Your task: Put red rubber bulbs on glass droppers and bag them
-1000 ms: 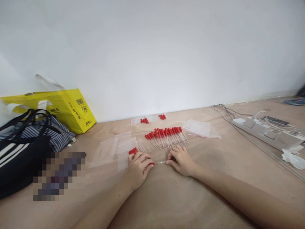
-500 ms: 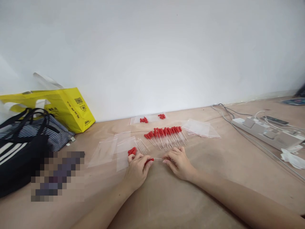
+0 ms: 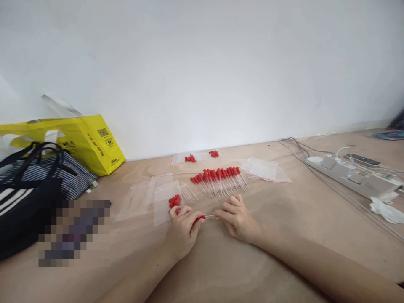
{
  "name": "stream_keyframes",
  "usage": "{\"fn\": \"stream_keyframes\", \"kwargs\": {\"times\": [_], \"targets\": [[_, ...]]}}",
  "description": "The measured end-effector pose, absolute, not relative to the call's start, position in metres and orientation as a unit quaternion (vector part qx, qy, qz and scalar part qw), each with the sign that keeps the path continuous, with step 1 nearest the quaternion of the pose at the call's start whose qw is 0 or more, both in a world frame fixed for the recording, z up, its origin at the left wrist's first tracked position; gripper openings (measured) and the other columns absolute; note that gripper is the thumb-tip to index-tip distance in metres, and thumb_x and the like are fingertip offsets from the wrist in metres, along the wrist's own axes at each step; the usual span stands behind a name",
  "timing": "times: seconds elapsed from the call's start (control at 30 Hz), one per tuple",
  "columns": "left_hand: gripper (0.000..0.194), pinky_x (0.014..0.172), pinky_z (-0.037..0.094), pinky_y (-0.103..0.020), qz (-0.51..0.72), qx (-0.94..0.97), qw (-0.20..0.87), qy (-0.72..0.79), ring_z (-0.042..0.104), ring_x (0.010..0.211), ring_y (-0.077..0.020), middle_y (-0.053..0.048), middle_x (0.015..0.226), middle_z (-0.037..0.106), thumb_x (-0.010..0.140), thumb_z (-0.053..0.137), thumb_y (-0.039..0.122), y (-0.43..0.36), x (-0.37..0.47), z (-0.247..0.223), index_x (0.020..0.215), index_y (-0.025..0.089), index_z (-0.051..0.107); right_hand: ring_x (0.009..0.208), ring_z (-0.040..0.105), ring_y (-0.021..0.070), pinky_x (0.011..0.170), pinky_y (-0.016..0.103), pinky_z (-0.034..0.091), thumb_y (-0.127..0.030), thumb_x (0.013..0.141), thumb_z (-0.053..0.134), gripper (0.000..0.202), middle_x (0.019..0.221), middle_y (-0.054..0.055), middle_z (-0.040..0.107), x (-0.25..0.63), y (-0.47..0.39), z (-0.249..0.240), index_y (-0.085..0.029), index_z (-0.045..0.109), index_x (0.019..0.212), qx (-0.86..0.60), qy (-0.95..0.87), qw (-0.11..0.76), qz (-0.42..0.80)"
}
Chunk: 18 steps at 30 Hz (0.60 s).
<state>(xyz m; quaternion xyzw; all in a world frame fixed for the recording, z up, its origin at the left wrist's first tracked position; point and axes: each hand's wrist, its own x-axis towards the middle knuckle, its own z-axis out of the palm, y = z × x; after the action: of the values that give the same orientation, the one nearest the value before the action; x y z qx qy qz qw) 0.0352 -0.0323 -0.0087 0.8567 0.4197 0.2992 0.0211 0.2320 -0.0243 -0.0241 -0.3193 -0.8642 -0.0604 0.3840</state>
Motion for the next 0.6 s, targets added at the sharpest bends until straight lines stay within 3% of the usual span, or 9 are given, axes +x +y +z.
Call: {"fn": "stream_keyframes", "kwargs": {"times": [0.33,0.6], "targets": [[0.017,0.086,0.018,-0.043,0.327,0.866,-0.011,0.378,0.051,0.066,-0.0146,0.004,0.06,0.061,0.083,0.042,0.022,-0.0354,0.0367,-0.0127,0.073,0.021,0.055,0.069,0.033,0.0152,0.066,0.03,0.029,-0.009,0.077,0.041,0.019,0.062,0.003,0.047,0.2334,-0.0246,-0.0259,-0.014,0.059,0.074,-0.288,-0.876,0.385,-0.041],[0.016,0.086,0.019,-0.044,0.315,0.876,-0.018,0.366,0.051,0.066,-0.0151,0.003,0.06,0.06,0.082,0.043,0.021,-0.0357,0.0388,-0.011,0.072,0.02,0.055,0.069,0.035,0.0152,0.065,0.03,0.03,-0.015,0.081,0.041,0.019,0.062,0.003,0.047,0.2262,-0.0244,-0.027,-0.015,0.058,0.073,-0.291,-0.883,0.369,-0.006]]}}
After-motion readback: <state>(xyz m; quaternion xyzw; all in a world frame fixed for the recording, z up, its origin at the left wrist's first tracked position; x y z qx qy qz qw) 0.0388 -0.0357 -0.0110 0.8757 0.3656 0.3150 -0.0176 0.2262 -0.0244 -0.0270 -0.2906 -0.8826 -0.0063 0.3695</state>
